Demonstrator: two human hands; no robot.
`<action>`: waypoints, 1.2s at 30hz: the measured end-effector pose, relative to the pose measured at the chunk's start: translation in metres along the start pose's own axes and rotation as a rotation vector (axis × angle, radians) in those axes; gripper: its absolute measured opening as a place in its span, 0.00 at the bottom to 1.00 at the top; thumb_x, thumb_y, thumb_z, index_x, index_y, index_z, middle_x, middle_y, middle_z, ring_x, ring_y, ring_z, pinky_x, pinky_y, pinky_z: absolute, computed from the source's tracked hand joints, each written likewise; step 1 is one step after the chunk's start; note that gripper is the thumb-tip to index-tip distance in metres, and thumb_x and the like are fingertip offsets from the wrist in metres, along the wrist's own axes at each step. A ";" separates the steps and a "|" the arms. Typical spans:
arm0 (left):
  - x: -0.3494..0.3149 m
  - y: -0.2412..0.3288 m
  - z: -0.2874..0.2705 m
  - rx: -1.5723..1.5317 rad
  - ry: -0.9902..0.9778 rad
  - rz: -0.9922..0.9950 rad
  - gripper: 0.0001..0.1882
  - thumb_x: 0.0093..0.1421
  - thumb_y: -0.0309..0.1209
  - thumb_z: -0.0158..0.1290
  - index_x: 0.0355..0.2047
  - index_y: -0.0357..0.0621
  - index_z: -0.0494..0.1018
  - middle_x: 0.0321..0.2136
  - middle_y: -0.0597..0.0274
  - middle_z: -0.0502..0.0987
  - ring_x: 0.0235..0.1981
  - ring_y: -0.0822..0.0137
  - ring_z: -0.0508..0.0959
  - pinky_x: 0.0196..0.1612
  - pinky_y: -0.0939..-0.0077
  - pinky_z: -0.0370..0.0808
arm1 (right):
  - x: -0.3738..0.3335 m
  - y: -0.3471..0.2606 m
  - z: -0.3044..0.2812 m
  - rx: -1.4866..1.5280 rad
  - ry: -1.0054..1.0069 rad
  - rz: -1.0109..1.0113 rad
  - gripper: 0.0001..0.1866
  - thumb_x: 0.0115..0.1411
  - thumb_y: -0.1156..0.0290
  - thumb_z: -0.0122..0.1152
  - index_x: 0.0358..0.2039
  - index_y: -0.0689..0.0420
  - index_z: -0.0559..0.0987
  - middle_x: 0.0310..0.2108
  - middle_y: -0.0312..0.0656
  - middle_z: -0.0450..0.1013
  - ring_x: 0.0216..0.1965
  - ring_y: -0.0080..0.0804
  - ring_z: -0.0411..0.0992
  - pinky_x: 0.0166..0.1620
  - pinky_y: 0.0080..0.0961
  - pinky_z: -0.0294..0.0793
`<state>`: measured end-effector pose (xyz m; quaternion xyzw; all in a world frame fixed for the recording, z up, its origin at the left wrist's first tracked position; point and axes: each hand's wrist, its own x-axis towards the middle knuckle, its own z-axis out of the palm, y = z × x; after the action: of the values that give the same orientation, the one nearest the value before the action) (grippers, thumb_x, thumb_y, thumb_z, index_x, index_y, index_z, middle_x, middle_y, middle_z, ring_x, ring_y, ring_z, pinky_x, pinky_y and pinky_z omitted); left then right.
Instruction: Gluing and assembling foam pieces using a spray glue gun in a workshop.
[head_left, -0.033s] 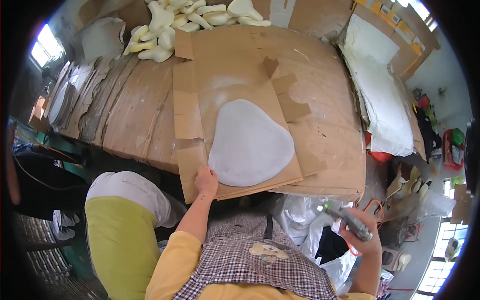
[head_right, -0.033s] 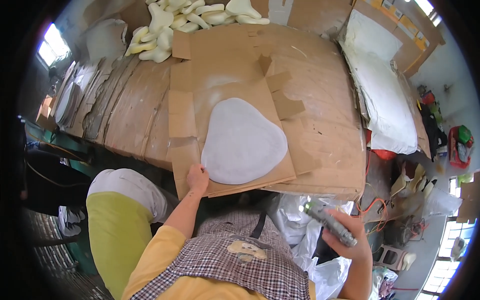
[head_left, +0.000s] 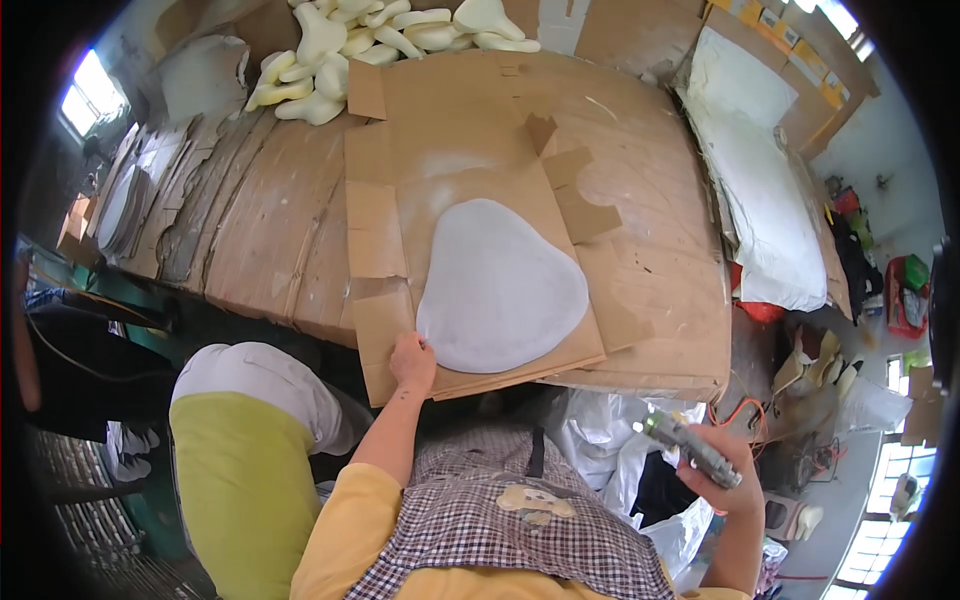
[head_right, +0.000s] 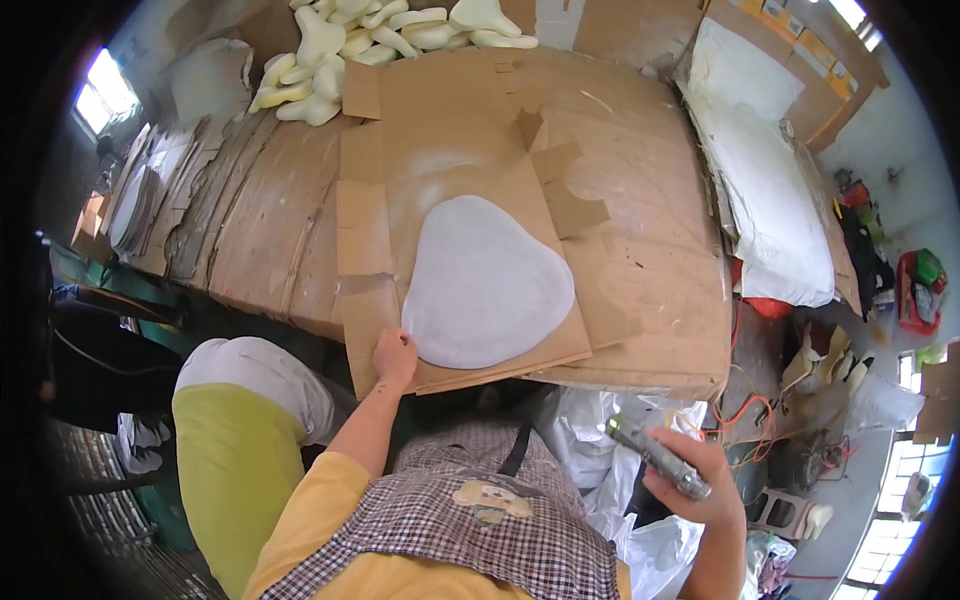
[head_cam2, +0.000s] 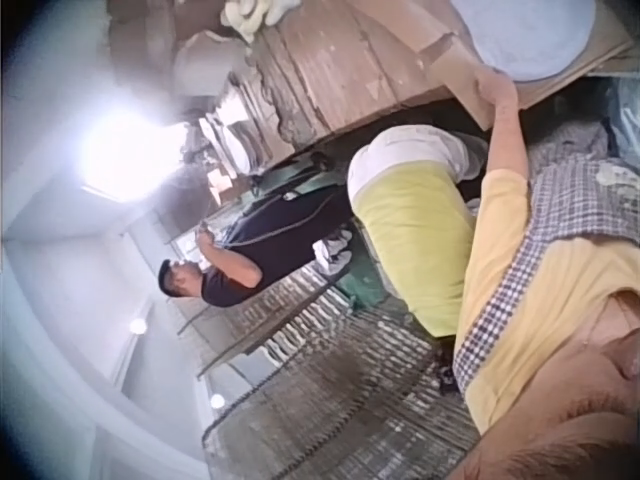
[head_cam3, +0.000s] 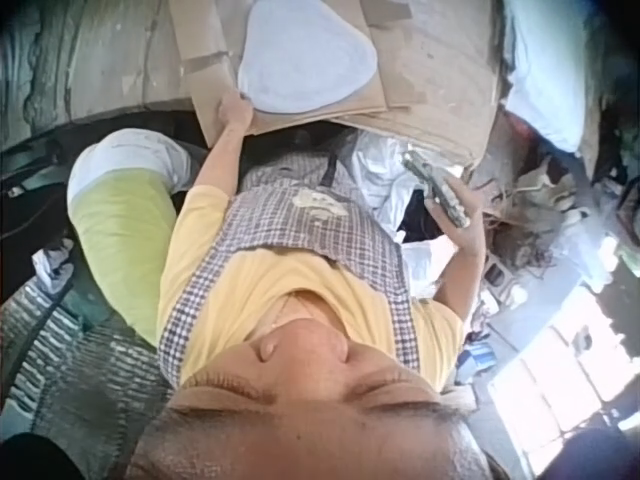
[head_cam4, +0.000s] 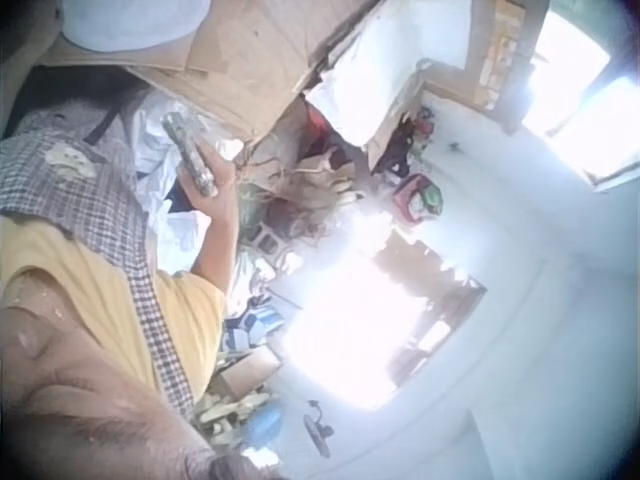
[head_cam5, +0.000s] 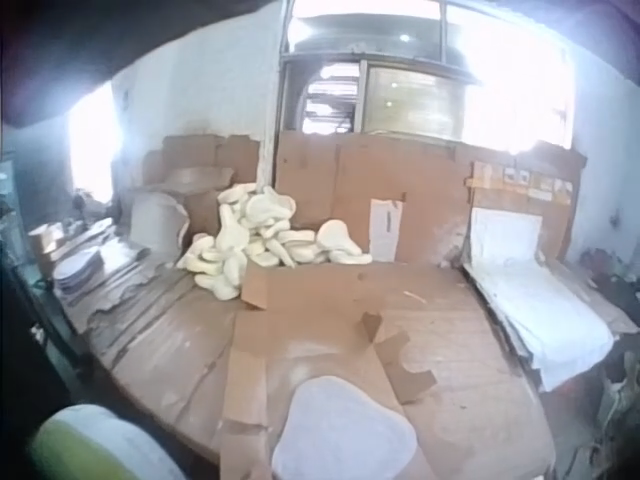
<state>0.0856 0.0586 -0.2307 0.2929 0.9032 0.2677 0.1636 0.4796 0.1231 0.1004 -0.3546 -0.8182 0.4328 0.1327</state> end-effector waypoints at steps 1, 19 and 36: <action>0.001 0.001 0.000 0.001 -0.002 0.002 0.07 0.52 0.29 0.53 0.31 0.42 0.72 0.36 0.55 0.73 0.38 0.50 0.75 0.41 0.59 0.72 | -0.008 0.000 -0.001 0.013 -0.012 0.063 0.23 0.48 0.75 0.65 0.46 0.66 0.73 0.26 0.34 0.73 0.27 0.22 0.70 0.34 0.19 0.69; 0.003 0.009 0.007 -1.230 -0.140 -0.556 0.15 0.55 0.23 0.52 0.42 0.40 0.63 0.35 0.58 0.70 0.35 0.63 0.73 0.37 0.66 0.76 | -0.046 0.009 0.035 0.216 0.212 0.136 0.24 0.46 0.75 0.64 0.46 0.66 0.73 0.25 0.36 0.74 0.26 0.20 0.71 0.32 0.18 0.70; -0.002 0.041 -0.004 -1.133 -0.293 -0.339 0.25 0.52 0.16 0.46 0.51 0.43 0.64 0.40 0.61 0.73 0.35 0.67 0.76 0.28 0.71 0.77 | -0.021 0.015 0.045 0.491 0.371 0.157 0.28 0.50 0.75 0.64 0.52 0.68 0.68 0.27 0.40 0.72 0.29 0.27 0.71 0.35 0.22 0.71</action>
<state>0.1036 0.0836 -0.2032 0.0461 0.6226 0.6338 0.4567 0.4783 0.0868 0.0636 -0.4468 -0.6212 0.5543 0.3275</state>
